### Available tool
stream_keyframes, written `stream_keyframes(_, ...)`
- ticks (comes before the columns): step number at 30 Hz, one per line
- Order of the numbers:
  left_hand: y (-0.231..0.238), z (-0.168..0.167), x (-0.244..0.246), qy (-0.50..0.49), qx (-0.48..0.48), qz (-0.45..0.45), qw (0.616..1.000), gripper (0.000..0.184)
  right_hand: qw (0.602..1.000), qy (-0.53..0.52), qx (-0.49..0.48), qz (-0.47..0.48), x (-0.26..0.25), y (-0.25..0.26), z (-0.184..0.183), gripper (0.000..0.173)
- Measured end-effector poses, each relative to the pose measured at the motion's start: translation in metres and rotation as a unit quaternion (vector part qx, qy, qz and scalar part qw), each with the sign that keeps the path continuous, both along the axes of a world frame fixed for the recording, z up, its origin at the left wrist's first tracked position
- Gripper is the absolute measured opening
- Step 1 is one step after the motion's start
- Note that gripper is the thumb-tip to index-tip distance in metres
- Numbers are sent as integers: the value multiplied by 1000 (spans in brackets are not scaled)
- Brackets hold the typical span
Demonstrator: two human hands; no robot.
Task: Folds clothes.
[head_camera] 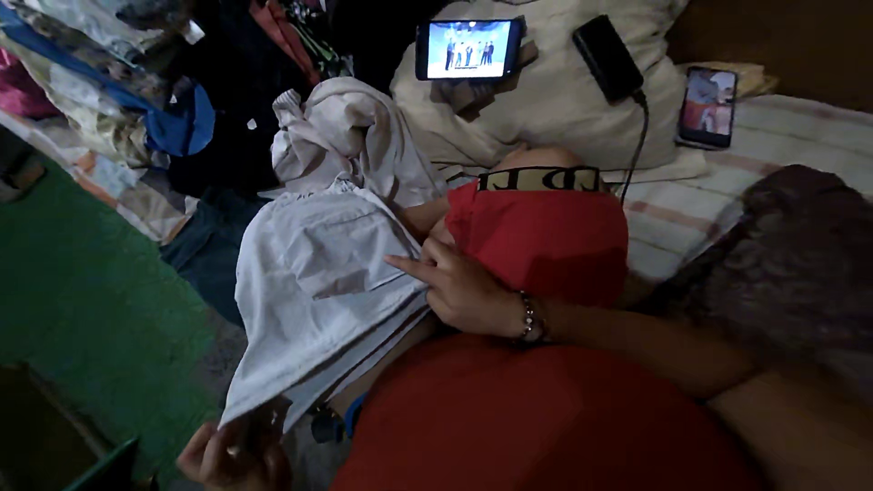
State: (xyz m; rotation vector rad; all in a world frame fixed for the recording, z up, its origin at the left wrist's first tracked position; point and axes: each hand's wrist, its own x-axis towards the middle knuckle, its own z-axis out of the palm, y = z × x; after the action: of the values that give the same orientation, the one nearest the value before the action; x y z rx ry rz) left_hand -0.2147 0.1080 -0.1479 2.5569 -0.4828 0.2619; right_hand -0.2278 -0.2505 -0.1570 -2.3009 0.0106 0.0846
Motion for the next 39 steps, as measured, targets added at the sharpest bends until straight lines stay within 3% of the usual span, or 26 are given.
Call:
stream_keyframes(2,5,-13,-5,-27,-1,1,1000,36,999,9,-23,26,-3,-1,-10,62)
stream_keyframes(7,-1,-13,-16,40,4,42,998,60,989,-105,-98,42,-10,-4,-25,43)
stream_keyframes(13,2,1,1,96,-4,8,995,21,982,-161,-76,65,-5,-21,-7,31)
stream_keyframes(16,3,-1,6,51,-17,-2,999,12,990,-128,-25,58,-3,-26,-3,36)
stream_keyframes(19,10,-6,0,62,-38,-4,997,16,993,-105,60,-17,-4,-28,-3,42)
stream_keyframes(21,10,-9,-9,100,-60,27,993,27,992,-104,31,-58,-6,-27,-9,45)
stream_keyframes(24,7,-10,-16,148,-95,84,981,36,998,-41,8,-46,-8,-25,-11,51)
stream_keyframes(30,5,-5,-3,-2,44,-76,996,18,985,-70,93,-129,2,-36,5,44)
stream_keyframes(33,9,-5,2,-18,76,-78,994,12,984,-116,81,-104,9,-33,5,46)
stream_keyframes(35,18,-6,4,17,38,-60,997,16,987,-43,129,-79,9,-35,9,43)
stream_keyframes(37,22,-7,3,91,-72,-23,993,23,975,84,200,-53,9,-42,15,39)
stream_keyframes(39,18,-4,-2,180,-217,46,958,24,956,127,264,-14,6,-49,12,36)
